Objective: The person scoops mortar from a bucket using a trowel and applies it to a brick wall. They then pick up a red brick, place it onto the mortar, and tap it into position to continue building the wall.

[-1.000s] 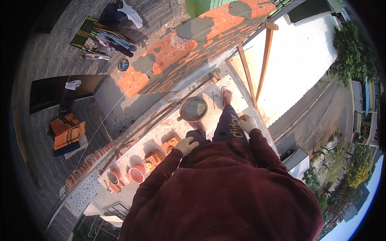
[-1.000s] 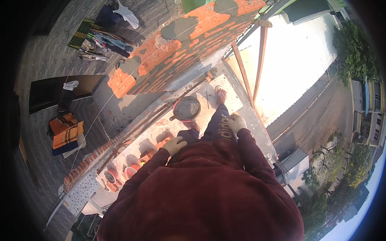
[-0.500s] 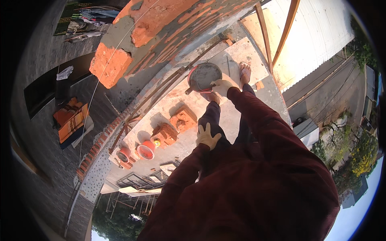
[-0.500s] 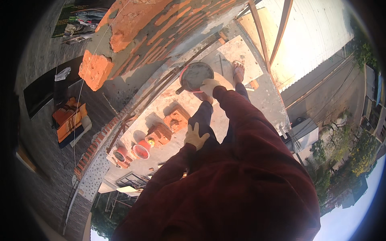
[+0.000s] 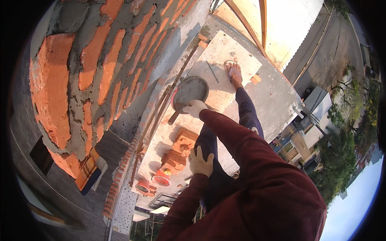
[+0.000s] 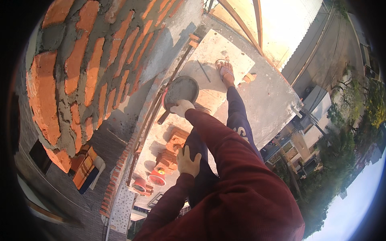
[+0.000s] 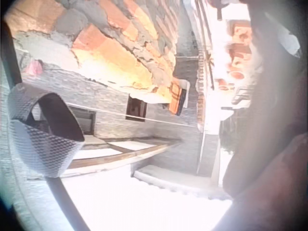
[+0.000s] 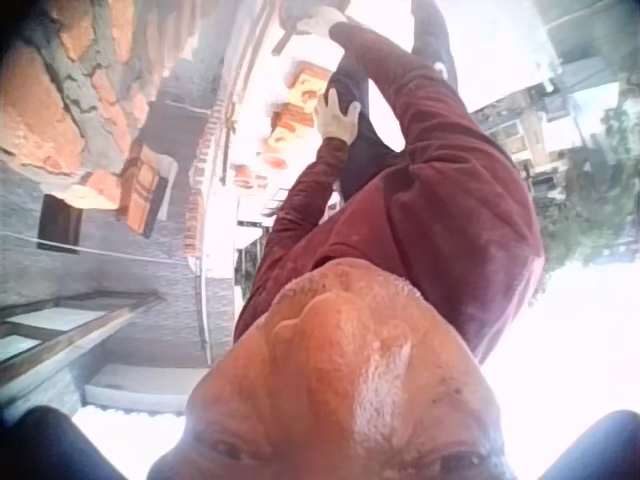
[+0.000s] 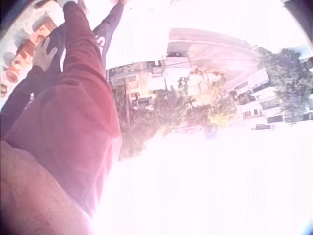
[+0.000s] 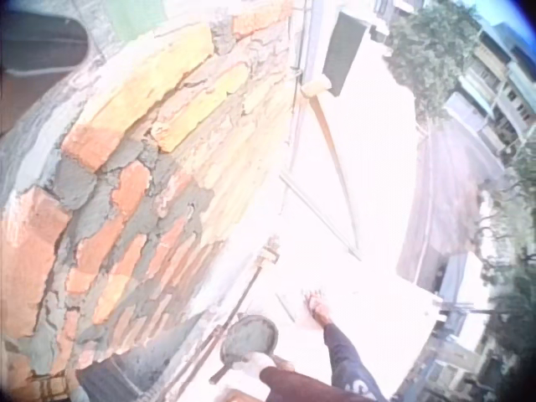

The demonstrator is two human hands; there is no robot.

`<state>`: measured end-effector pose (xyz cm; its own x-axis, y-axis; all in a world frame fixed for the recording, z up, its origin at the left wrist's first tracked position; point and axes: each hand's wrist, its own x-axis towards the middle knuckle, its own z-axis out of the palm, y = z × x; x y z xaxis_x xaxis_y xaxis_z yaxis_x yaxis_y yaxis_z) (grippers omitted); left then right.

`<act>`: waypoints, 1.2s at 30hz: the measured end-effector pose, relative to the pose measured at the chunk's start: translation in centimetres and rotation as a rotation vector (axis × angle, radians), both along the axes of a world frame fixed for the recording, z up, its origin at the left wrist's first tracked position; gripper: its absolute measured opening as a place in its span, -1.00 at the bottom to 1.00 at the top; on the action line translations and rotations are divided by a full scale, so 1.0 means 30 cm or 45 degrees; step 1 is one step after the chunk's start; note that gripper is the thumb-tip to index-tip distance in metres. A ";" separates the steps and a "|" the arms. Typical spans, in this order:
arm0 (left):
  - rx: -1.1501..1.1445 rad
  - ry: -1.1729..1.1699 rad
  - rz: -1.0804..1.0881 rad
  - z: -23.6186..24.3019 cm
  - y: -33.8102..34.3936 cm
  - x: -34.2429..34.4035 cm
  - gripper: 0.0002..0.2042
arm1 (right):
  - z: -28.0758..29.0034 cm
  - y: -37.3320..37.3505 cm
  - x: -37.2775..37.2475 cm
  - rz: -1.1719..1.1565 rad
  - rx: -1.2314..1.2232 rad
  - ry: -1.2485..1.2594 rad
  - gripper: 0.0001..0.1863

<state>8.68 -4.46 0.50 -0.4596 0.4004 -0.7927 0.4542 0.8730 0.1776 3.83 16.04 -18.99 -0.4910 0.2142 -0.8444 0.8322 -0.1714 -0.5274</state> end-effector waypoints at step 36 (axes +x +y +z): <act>0.028 -0.142 -0.154 -0.078 0.143 0.051 -0.34 | -0.063 1.130 0.138 0.665 0.763 0.004 -0.63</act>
